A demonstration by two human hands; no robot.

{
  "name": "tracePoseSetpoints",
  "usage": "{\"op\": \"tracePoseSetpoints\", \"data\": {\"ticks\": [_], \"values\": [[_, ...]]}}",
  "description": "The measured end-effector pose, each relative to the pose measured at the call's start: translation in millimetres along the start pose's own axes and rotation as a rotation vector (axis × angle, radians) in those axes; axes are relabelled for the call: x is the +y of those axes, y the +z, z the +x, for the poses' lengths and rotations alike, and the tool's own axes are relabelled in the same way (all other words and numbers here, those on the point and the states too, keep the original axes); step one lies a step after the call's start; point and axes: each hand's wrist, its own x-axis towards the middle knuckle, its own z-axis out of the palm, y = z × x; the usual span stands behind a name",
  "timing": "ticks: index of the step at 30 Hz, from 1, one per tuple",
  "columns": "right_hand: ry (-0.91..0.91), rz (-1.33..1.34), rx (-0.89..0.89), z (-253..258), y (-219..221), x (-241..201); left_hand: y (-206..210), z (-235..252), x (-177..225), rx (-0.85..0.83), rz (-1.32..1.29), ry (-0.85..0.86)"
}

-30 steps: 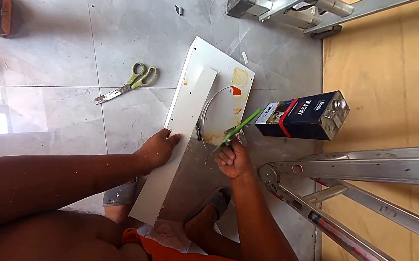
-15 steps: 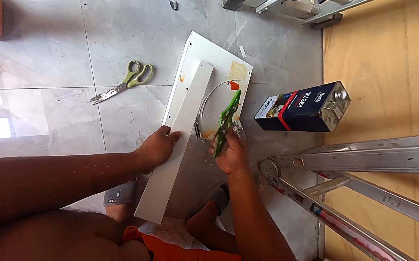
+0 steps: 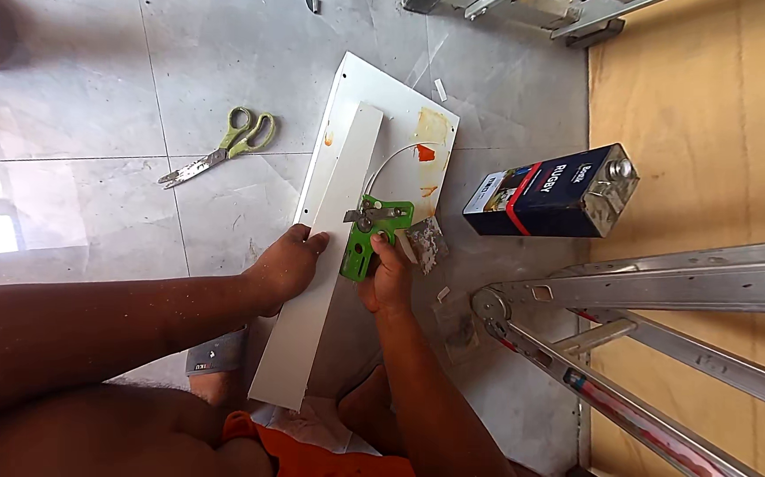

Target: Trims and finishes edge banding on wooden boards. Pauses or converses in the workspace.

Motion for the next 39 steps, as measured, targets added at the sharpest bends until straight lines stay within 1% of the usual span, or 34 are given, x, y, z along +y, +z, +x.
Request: {"op": "tracePoseSetpoints", "data": {"ticks": [10, 16, 23, 26, 31, 35, 39], "values": [[-0.004, -0.073, -0.008, -8, 1, -2, -2, 1, 1, 0.003, -0.005, 0.009], [-0.005, -0.068, -0.008, -19, 0, 1, -3, 1, 1, 0.001, -0.023, 0.003], [0.049, -0.075, -0.01, -26, 0, -1, -5, 2, 0, -0.012, -0.013, 0.0], [0.086, -0.081, -0.066, -36, 1, 3, -6, -2, 10, 0.041, -0.008, 0.0], [0.111, -0.055, -0.134, -51, 5, 10, -17, 14, 11, 0.078, -0.051, 0.051], [0.099, -0.048, -0.186, -64, 4, 11, -20, 9, 10, 0.12, -0.033, 0.081], [0.072, -0.043, -0.201, -71, 6, 9, -21, 5, 11, 0.132, 0.0, 0.102]]}}
